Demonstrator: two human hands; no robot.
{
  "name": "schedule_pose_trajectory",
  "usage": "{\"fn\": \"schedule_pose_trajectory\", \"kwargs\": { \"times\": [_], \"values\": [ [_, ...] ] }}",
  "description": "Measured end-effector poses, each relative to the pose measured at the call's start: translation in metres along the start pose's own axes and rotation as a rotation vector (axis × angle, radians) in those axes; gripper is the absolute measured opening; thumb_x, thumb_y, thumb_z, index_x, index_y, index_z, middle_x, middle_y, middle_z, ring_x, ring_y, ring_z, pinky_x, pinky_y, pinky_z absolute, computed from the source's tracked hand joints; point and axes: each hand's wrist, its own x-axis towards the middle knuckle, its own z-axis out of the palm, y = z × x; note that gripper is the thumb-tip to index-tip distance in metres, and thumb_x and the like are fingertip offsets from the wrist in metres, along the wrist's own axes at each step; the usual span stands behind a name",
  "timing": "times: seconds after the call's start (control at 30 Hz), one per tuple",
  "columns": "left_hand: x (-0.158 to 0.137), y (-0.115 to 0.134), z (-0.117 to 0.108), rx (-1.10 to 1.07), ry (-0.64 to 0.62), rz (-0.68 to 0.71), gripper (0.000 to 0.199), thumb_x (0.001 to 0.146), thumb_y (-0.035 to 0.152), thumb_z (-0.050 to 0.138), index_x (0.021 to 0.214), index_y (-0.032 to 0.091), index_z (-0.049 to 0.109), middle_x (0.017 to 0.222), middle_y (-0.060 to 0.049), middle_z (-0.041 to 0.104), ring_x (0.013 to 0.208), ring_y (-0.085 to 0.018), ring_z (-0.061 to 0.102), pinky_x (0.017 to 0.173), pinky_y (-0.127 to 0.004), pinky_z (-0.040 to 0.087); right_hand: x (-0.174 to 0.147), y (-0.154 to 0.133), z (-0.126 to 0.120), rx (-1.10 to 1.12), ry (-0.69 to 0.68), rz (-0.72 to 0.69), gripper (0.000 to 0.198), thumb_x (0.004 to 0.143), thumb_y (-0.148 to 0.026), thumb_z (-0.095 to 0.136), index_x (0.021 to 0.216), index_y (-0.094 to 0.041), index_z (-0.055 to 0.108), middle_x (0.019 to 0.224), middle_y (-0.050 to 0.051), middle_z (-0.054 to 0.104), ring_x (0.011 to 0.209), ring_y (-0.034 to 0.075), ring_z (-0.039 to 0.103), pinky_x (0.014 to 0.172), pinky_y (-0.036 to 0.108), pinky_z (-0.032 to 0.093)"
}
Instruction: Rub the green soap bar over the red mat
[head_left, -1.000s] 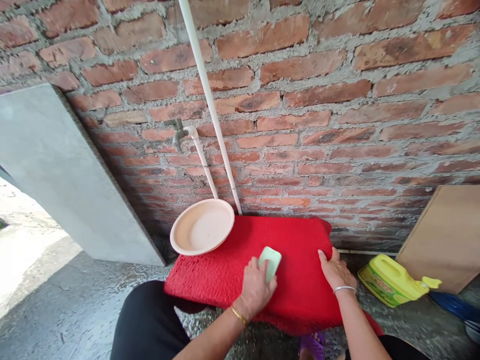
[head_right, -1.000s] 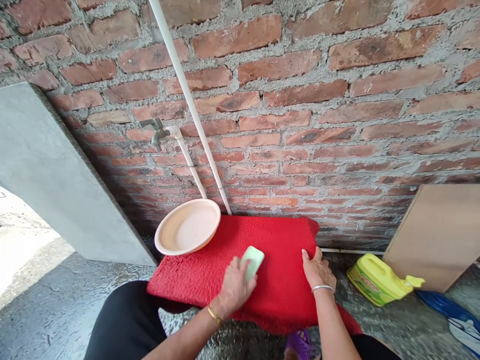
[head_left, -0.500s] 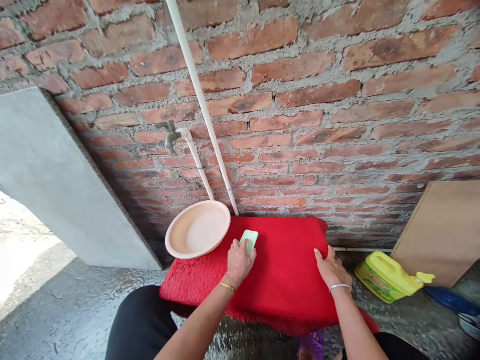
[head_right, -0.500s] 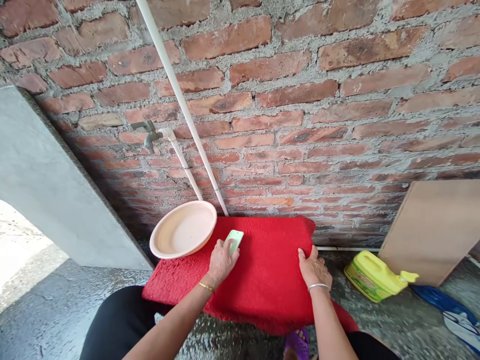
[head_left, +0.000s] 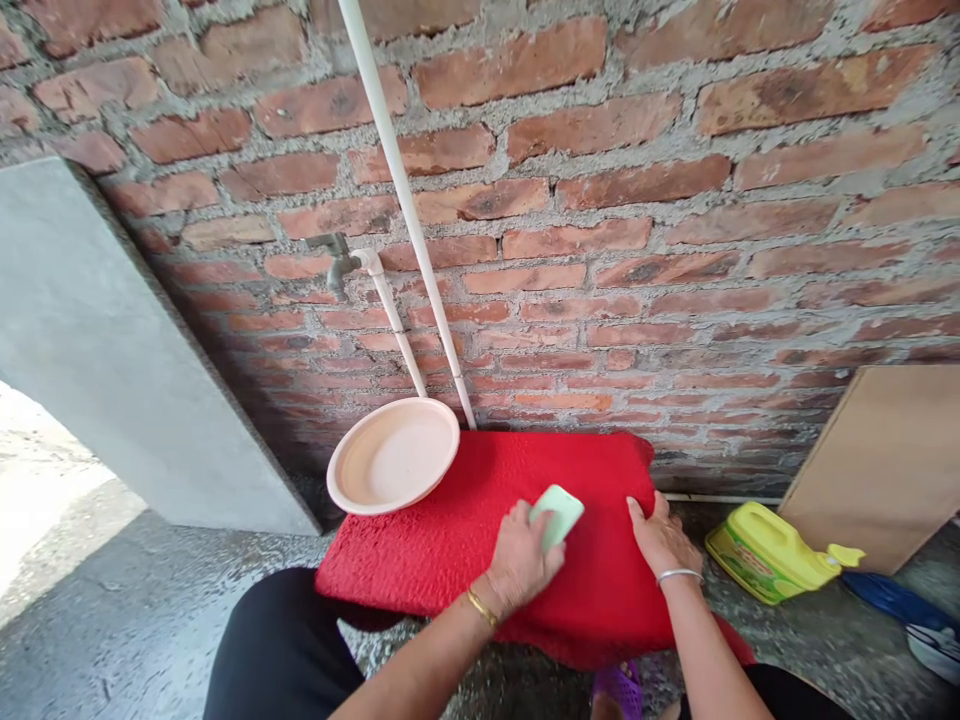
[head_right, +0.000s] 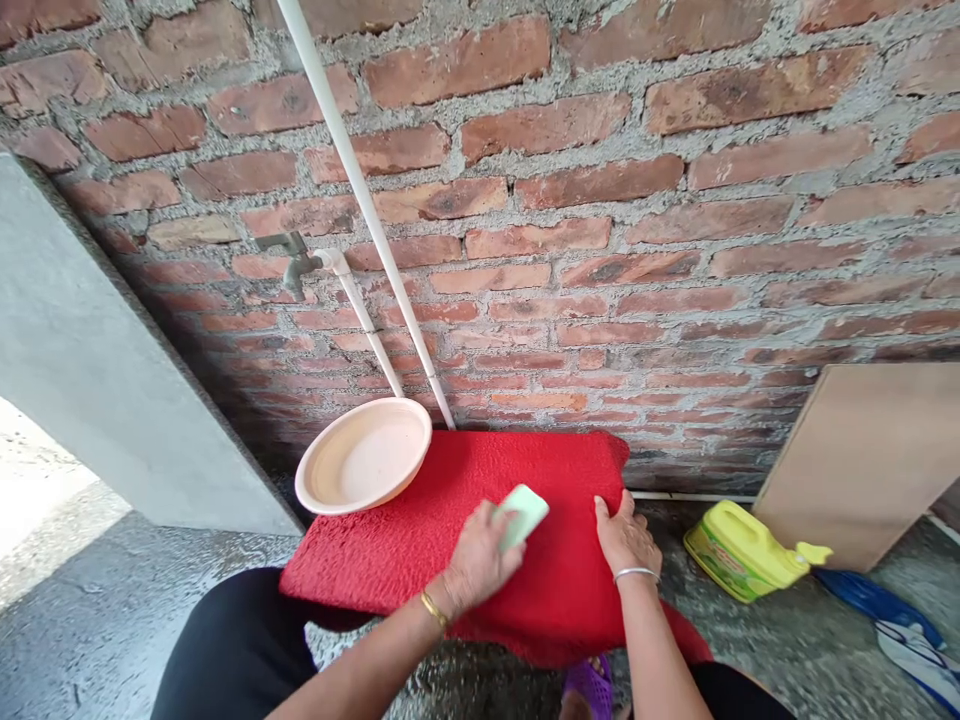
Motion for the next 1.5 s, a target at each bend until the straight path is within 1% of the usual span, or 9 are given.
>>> {"fn": "schedule_pose_trajectory", "kwargs": {
  "times": [0.1, 0.23, 0.43, 0.57, 0.73, 0.87, 1.2, 1.4, 1.5],
  "values": [
    [0.036, -0.035, -0.021, 0.082, 0.094, -0.259, 0.038, 0.09, 0.038, 0.052, 0.123, 0.021, 0.059, 0.104, -0.01, 0.054, 0.095, -0.024, 0.057, 0.085, -0.035, 0.047, -0.001, -0.002, -0.001, 0.01, -0.005, 0.018, 0.08, 0.089, -0.067, 0.009, 0.152, -0.018, 0.02, 0.131, 0.023, 0.053, 0.113, 0.033, 0.06, 0.097, 0.048, 0.04],
    [0.044, -0.032, -0.017, 0.123, 0.079, -0.299, 0.038, 0.088, 0.037, 0.054, 0.12, 0.018, 0.06, 0.105, -0.011, 0.054, 0.095, -0.025, 0.057, 0.084, -0.037, 0.047, -0.001, -0.002, -0.002, 0.009, -0.009, 0.024, 0.079, 0.09, -0.066, 0.01, 0.152, -0.018, 0.019, 0.131, 0.023, 0.053, 0.114, 0.033, 0.06, 0.096, 0.048, 0.04],
    [-0.022, 0.034, 0.028, -0.079, -0.196, 0.222, 0.061, 0.079, 0.055, 0.06, 0.133, 0.027, 0.051, 0.121, -0.011, 0.049, 0.107, -0.029, 0.052, 0.096, -0.043, 0.044, -0.001, -0.001, -0.002, -0.002, -0.003, 0.016, 0.079, 0.09, -0.066, 0.011, 0.151, -0.018, 0.02, 0.131, 0.023, 0.053, 0.114, 0.034, 0.059, 0.096, 0.047, 0.041],
    [-0.029, 0.031, 0.022, -0.203, -0.277, 0.514, 0.057, 0.08, 0.061, 0.058, 0.129, 0.034, 0.053, 0.117, -0.005, 0.05, 0.102, -0.024, 0.053, 0.095, -0.037, 0.046, -0.002, -0.002, -0.002, -0.006, -0.008, 0.016, 0.078, 0.09, -0.066, 0.011, 0.151, -0.018, 0.021, 0.13, 0.022, 0.053, 0.115, 0.034, 0.059, 0.096, 0.046, 0.041],
    [0.03, -0.02, -0.008, -0.097, 0.036, -0.094, 0.039, 0.086, 0.04, 0.056, 0.122, 0.025, 0.059, 0.106, -0.007, 0.054, 0.091, -0.021, 0.056, 0.087, -0.033, 0.048, -0.001, -0.002, -0.001, 0.006, -0.004, 0.012, 0.078, 0.09, -0.066, 0.011, 0.151, -0.018, 0.02, 0.128, 0.022, 0.054, 0.113, 0.033, 0.06, 0.096, 0.046, 0.041],
    [0.054, -0.032, -0.009, -0.005, 0.109, -0.278, 0.038, 0.088, 0.035, 0.053, 0.122, 0.018, 0.059, 0.105, -0.011, 0.054, 0.097, -0.025, 0.056, 0.09, -0.039, 0.047, 0.0, -0.001, -0.001, 0.011, -0.008, 0.014, 0.078, 0.09, -0.066, 0.011, 0.151, -0.018, 0.02, 0.128, 0.023, 0.054, 0.112, 0.033, 0.061, 0.096, 0.048, 0.041],
    [-0.015, 0.036, 0.011, -0.281, -0.224, 0.448, 0.05, 0.081, 0.051, 0.061, 0.126, 0.031, 0.057, 0.113, -0.005, 0.052, 0.101, -0.022, 0.054, 0.094, -0.035, 0.048, -0.005, -0.004, -0.004, -0.014, -0.006, 0.013, 0.077, 0.091, -0.065, 0.012, 0.151, -0.018, 0.021, 0.129, 0.022, 0.054, 0.113, 0.031, 0.06, 0.096, 0.046, 0.041],
    [0.047, -0.019, -0.016, -0.125, 0.059, -0.192, 0.038, 0.089, 0.037, 0.053, 0.123, 0.022, 0.059, 0.104, -0.007, 0.053, 0.09, -0.02, 0.056, 0.088, -0.034, 0.049, -0.003, -0.003, -0.001, -0.005, 0.005, 0.016, 0.076, 0.092, -0.064, 0.012, 0.151, -0.018, 0.02, 0.129, 0.023, 0.054, 0.114, 0.032, 0.06, 0.095, 0.047, 0.041],
    [0.064, -0.029, -0.015, 0.003, 0.115, -0.309, 0.037, 0.089, 0.036, 0.053, 0.121, 0.019, 0.06, 0.103, -0.01, 0.054, 0.095, -0.024, 0.055, 0.09, -0.038, 0.047, -0.001, -0.002, 0.0, -0.001, 0.008, 0.012, 0.076, 0.091, -0.065, 0.011, 0.151, -0.018, 0.021, 0.129, 0.023, 0.054, 0.113, 0.033, 0.061, 0.095, 0.047, 0.042]
  ]
}}
